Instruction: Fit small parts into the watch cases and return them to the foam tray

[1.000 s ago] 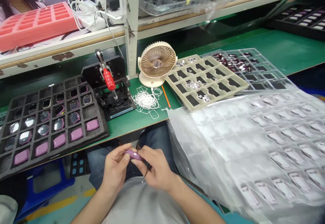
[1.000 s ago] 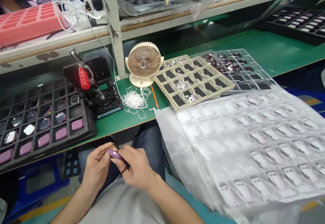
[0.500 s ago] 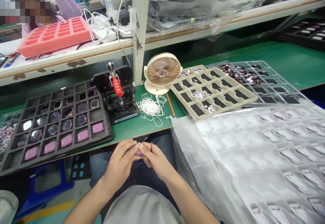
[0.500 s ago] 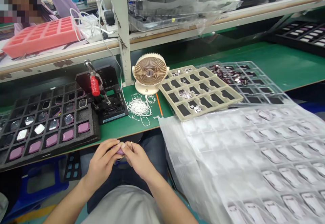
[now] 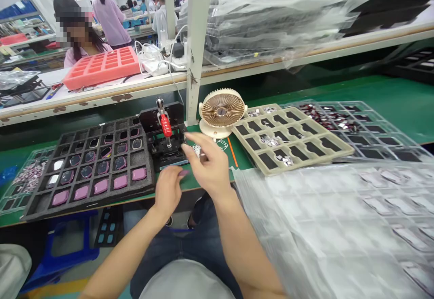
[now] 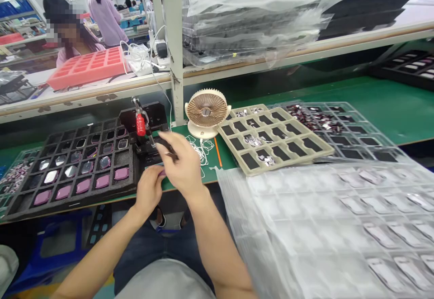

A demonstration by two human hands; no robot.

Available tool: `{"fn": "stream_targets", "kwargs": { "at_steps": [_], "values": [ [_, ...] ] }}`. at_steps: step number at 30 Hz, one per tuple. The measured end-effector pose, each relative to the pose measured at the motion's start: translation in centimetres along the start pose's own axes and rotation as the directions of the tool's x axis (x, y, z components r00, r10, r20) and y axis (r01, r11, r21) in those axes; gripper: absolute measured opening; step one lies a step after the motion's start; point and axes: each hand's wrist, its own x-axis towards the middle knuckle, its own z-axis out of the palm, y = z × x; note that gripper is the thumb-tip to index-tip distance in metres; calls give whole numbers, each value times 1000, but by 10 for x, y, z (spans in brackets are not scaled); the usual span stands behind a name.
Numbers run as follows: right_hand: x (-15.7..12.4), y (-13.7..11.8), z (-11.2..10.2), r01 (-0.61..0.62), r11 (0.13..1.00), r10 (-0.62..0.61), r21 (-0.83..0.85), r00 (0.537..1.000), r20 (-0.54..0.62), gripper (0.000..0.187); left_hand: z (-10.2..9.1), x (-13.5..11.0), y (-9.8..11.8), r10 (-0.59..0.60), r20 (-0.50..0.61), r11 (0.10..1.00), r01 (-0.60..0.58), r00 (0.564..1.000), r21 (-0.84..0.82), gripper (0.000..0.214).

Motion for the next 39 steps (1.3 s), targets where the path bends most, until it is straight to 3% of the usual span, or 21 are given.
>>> {"fn": "stream_targets", "kwargs": {
  "at_steps": [3,6,8,12,14,16,19,24,28,31,35,39],
  "values": [
    [37,-1,12,293,956,-293,23,944,150,49,22,10,-10,-32,16,998,31,999,58,29],
    [58,2,22,379,926,-371,3,906,204,49,31,7,-19,-45,45,996,41,998,82,35],
    [69,-4,24,382,924,-379,7,915,141,40,32,3,-23,-51,61,995,46,997,85,40],
    [81,-25,18,322,946,-318,35,944,-92,31,30,0,-27,-55,63,996,51,996,70,40],
    [73,-23,15,286,958,-285,15,957,-54,26,29,-2,-26,-51,36,998,49,998,51,35],
    [54,-5,15,236,970,-227,-59,966,126,22,25,-7,-23,-46,-7,999,47,999,27,31],
    [20,39,25,191,959,-108,-209,929,353,27,19,-23,-14,-44,-63,999,44,997,1,34],
    [4,87,59,242,931,-98,-274,888,450,37,9,-48,4,-39,-81,999,41,996,24,47],
    [15,91,76,254,907,-77,-336,884,461,26,4,-48,9,-75,-111,994,83,991,68,40],
    [15,91,74,258,903,-77,-343,883,463,29,4,-42,7,-117,-155,987,133,981,92,37],
    [-1,85,50,220,914,-68,-340,912,405,42,13,-22,2,-134,-173,983,154,976,103,41],
    [-19,67,18,83,935,-21,-345,983,182,36,30,12,-16,-120,-154,983,139,981,121,47]
  ]
}}
